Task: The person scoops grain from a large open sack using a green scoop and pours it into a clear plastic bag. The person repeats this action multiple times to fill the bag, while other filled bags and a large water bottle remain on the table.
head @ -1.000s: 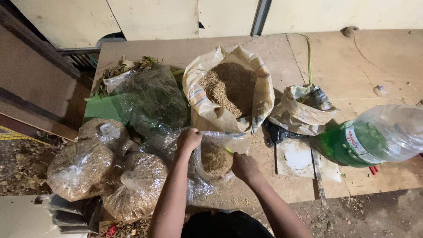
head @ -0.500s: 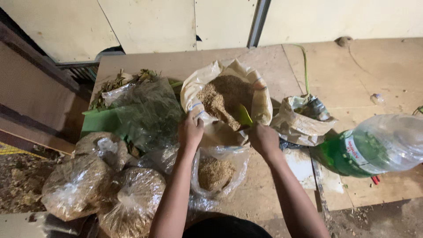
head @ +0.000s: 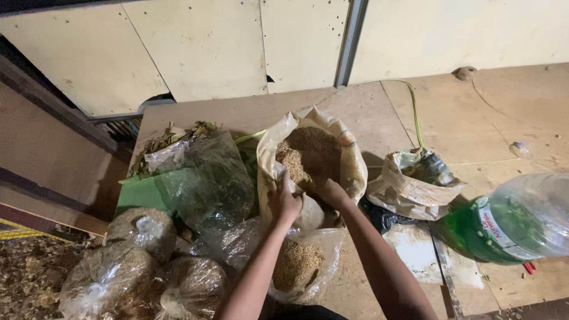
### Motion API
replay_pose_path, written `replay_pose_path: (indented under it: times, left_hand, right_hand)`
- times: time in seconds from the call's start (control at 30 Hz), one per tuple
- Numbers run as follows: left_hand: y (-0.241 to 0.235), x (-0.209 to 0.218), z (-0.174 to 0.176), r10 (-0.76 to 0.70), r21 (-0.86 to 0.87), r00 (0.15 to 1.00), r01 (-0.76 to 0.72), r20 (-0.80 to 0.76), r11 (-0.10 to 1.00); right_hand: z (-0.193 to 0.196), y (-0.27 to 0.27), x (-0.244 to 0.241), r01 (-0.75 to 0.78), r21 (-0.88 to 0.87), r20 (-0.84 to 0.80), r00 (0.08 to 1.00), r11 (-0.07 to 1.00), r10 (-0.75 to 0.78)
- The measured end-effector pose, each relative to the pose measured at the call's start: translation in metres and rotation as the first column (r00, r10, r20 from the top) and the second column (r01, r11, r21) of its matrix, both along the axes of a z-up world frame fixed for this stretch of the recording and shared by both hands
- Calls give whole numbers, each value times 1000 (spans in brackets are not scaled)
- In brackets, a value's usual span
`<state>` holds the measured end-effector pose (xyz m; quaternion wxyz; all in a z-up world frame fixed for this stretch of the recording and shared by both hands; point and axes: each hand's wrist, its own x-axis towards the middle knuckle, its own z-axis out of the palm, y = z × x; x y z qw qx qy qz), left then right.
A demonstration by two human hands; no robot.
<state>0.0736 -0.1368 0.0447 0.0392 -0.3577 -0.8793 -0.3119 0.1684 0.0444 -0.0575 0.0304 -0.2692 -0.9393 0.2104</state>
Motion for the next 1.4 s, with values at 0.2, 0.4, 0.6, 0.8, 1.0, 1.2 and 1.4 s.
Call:
replay_pose_path:
  times: [0.2,0.4,0.6,0.8,1.0,1.2,1.4]
  left_hand:
    - [-2,-8,20,3,76,730,-76,683,994]
    - [-9,-19,23,-43,283,720,-216,693,935]
    - [-31,-45,1,-29,384,867,-190,497,903]
    - [-43,-42,-8,-33,398,918,-139,396,907]
    - [-58,-35,-5,-17,414,952,-117,307,903]
    - [-78,-14,23,26,294,891,-177,453,939]
    - [-93,1,40,-52,316,790,-183,611,931]
  right_hand:
    - [-20,7,-12,-316,-57,-44,948,947,314]
    - [20,-15,5,202,-639,159,979,742,-130]
    - [49,-30,13,220,-783,36,950,582,-311]
    - [76,-32,24,211,-798,-19,927,564,-373]
    - [124,-41,37,216,-767,-63,911,604,-407]
    - [166,-56,56,265,-740,-35,903,619,-428]
    - [184,-81,86,176,-752,-63,940,635,-335]
